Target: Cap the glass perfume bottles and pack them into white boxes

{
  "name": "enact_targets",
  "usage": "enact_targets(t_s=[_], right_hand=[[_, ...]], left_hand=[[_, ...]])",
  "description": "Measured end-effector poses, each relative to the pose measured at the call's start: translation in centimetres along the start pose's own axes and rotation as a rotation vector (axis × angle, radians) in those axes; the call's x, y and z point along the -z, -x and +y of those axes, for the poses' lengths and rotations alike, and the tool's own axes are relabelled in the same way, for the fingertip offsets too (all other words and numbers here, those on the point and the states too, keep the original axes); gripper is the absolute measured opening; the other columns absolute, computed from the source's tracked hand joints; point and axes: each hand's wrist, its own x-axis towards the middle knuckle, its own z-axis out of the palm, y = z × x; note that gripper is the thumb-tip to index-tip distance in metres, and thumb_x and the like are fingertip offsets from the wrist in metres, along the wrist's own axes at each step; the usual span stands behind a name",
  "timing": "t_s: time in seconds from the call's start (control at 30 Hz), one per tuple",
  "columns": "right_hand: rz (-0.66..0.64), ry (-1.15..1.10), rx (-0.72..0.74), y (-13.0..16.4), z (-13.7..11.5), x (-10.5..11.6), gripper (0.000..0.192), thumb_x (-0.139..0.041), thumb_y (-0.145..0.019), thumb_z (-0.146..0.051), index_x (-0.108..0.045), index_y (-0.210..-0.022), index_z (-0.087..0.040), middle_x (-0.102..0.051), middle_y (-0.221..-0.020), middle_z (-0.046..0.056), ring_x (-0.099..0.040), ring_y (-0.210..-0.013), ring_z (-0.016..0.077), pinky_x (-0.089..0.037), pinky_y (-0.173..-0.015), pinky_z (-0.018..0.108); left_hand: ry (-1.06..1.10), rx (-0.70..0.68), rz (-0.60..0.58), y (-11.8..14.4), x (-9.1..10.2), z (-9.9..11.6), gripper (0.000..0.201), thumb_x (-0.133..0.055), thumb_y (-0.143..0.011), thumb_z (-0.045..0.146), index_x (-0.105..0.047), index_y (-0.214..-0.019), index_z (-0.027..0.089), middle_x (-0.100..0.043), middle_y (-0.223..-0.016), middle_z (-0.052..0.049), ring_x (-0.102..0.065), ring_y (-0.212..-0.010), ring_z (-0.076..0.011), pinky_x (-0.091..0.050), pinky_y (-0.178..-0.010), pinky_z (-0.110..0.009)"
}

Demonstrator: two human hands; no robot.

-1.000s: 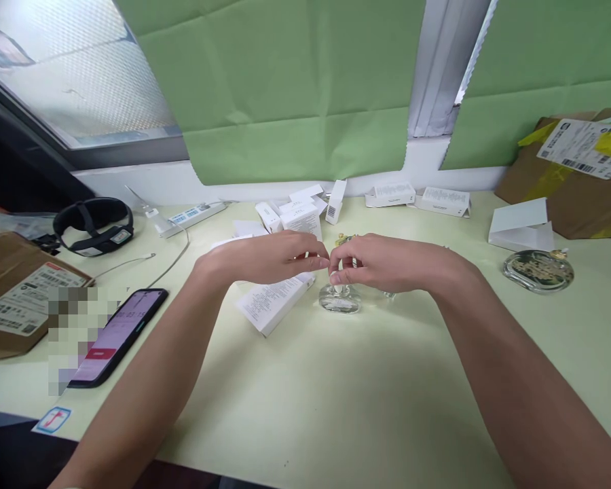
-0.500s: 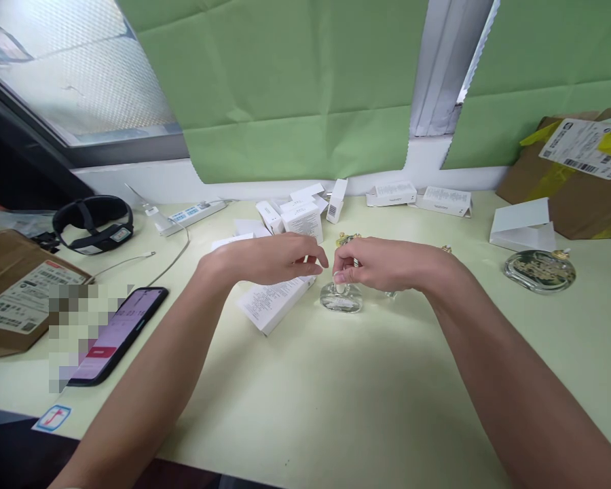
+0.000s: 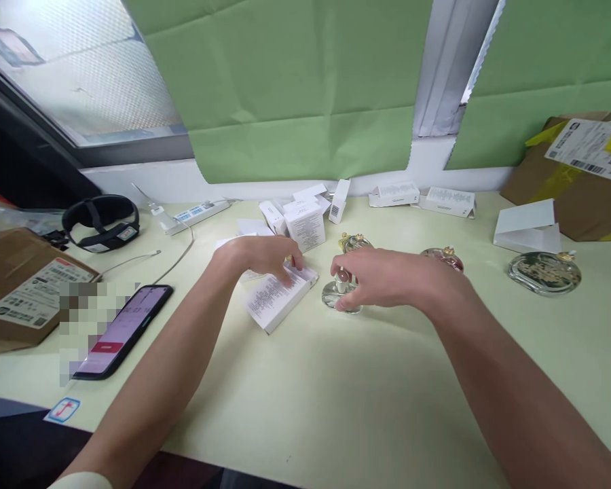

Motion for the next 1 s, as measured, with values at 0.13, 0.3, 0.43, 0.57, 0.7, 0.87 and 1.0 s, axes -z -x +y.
enact_targets(t_s=[0.13, 0.3, 0.43, 0.57, 0.7, 0.87, 1.0], right_hand=[[0.008, 0.081, 0.006, -1.0, -0.6, -1.3, 0.025, -0.062, -0.079, -0.04, -0.065, -0.099, -0.026, -0.065, -0.1, 0.007, -0.061, -0.081, 0.0225, -0.038, -0.061, 0.03], [0.044, 0.056, 0.043, -1.4, 0.0, -1.2, 0.019, -0.066, -0.077, -0.042, -0.063, -0.081, -0.024, -0.061, -0.083, 0.005, -0.055, -0.07, 0.0193, -0.032, -0.058, 0.03], [0.049, 0.037, 0.062, -1.6, 0.3, -0.9, 0.021, -0.065, -0.078, -0.045, -0.064, -0.081, -0.024, -0.06, -0.08, 0.004, -0.055, -0.069, 0.0193, -0.033, -0.059, 0.03], [0.074, 0.013, 0.074, -1.7, 0.3, -0.9, 0.023, -0.066, -0.077, -0.046, -0.066, -0.084, -0.024, -0.062, -0.083, 0.005, -0.057, -0.071, 0.0205, -0.035, -0.059, 0.03], [0.053, 0.03, 0.074, -1.9, 0.2, -1.0, 0.021, -0.065, -0.077, -0.044, -0.064, -0.083, -0.023, -0.063, -0.086, 0.004, -0.058, -0.072, 0.0197, -0.036, -0.059, 0.03], [0.071, 0.063, 0.103, -1.5, 0.4, -0.6, 0.019, -0.064, -0.077, -0.041, -0.064, -0.082, -0.022, -0.064, -0.086, 0.004, -0.058, -0.071, 0.0196, -0.035, -0.058, 0.029], [0.092, -0.022, 0.158, 0.6, 0.7, 1.2, 0.031, -0.065, -0.077, -0.051, -0.07, -0.092, -0.024, -0.067, -0.082, 0.004, -0.058, -0.067, 0.02, -0.038, -0.054, 0.029]], left_hand=[[0.013, 0.02, -0.038, 0.0, 0.0, 0.5, 0.046, -0.075, -0.068, 0.044, -0.069, -0.11, 0.028, -0.063, -0.13, -0.005, -0.061, -0.104, -0.0261, -0.05, -0.077, -0.031], [0.065, -0.116, 0.007, -0.4, -0.3, -0.3, 0.026, -0.072, -0.071, 0.038, -0.071, -0.092, 0.023, -0.071, -0.107, -0.005, -0.063, -0.085, -0.0198, -0.044, -0.067, -0.027], [0.088, -0.227, 0.196, 0.2, 0.3, -0.5, 0.017, -0.067, -0.076, 0.033, -0.069, -0.087, 0.02, -0.07, -0.094, -0.003, -0.059, -0.077, -0.0153, -0.038, -0.063, -0.025], [0.099, -0.248, 0.475, 1.2, 1.0, 0.4, 0.012, -0.06, -0.083, 0.029, -0.067, -0.084, 0.02, -0.068, -0.084, -0.002, -0.056, -0.075, -0.0151, -0.036, -0.062, -0.026], [0.071, -0.248, 0.593, 1.0, 0.7, 1.0, 0.015, -0.055, -0.086, 0.024, -0.069, -0.086, 0.02, -0.068, -0.087, -0.003, -0.055, -0.078, -0.0162, -0.036, -0.064, -0.028], [0.004, -0.351, 0.581, 0.6, 0.5, 0.9, 0.017, -0.056, -0.089, 0.025, -0.073, -0.089, 0.022, -0.06, -0.092, -0.005, -0.05, -0.094, -0.0201, -0.04, -0.076, -0.03], [-0.043, -0.376, 0.636, 0.9, 0.6, 1.3, 0.015, -0.064, -0.087, 0.033, -0.077, -0.087, 0.025, -0.046, -0.102, -0.007, -0.04, -0.105, -0.0241, -0.039, -0.091, -0.036]])
